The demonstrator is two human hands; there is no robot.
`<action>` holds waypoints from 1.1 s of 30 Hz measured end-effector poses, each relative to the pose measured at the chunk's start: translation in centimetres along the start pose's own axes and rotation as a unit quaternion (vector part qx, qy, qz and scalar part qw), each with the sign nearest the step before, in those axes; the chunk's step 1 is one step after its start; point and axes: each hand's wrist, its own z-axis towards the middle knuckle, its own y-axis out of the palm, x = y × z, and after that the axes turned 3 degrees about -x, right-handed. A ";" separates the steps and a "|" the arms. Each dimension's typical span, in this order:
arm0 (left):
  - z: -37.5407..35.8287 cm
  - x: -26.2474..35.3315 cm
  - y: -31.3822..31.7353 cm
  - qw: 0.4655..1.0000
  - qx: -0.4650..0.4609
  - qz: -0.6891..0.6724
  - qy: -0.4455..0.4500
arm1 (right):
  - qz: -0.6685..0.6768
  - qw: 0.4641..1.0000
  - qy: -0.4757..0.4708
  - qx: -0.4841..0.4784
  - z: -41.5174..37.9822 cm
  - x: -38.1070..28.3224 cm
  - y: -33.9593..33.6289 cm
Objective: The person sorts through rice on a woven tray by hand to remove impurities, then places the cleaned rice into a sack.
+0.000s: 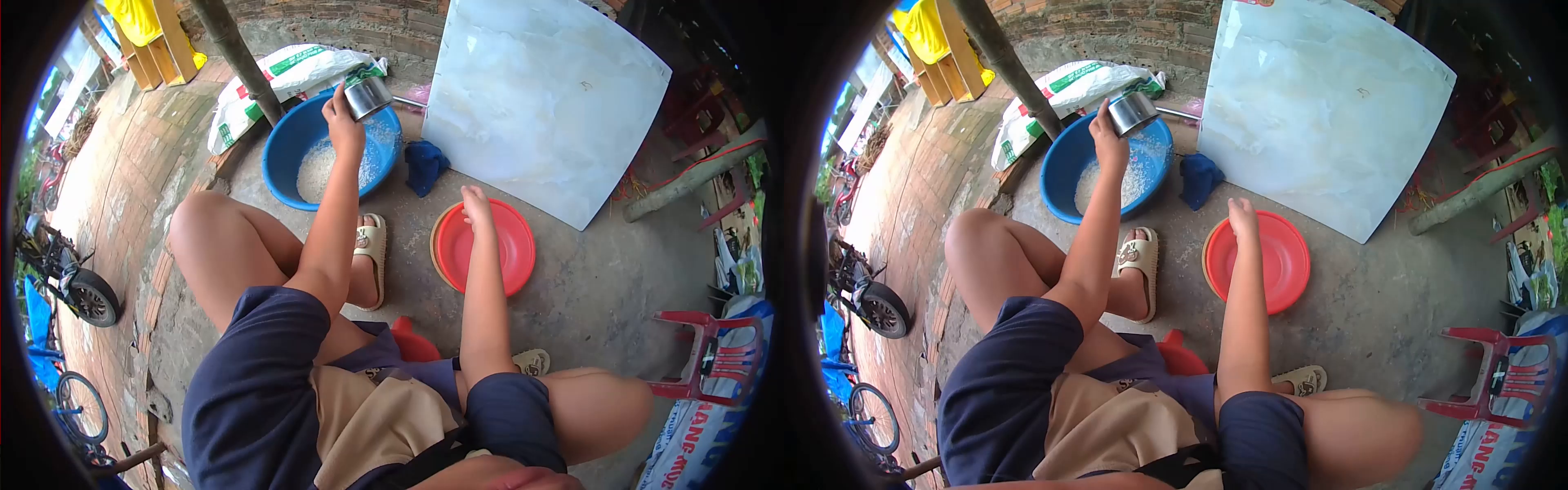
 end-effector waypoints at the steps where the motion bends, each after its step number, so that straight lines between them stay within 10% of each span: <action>1: 0.6 -1.6 0.1 0.998 0.060 0.025 0.010 | -0.089 0.993 -0.043 0.065 1.3 2.2 0.8; 7: 1.4 -5.4 -0.8 0.944 0.249 0.162 0.144 | -0.153 0.988 -0.006 0.039 -0.4 6.3 2.7; 13: 2.2 -4.6 0.5 0.943 0.240 0.206 0.108 | -0.143 0.990 0.003 0.013 -2.2 3.9 -0.4; 19: 3.1 2.5 1.7 0.912 0.343 0.135 0.177 | -0.053 0.983 -0.168 0.053 -4.6 0.0 -3.5; 23: -0.5 8.7 4.2 0.995 0.028 -0.070 0.060 | -0.033 0.976 -0.212 -0.023 -9.2 -4.1 -6.0; 27: -6.5 10.1 11.5 0.849 -0.512 -0.124 -0.053 | 0.053 0.981 -0.161 -0.094 -11.1 -5.4 -10.4; 33: -21.2 9.4 15.6 0.678 -0.722 -0.087 -0.109 | -0.169 0.973 0.156 -0.029 -7.3 2.4 -16.9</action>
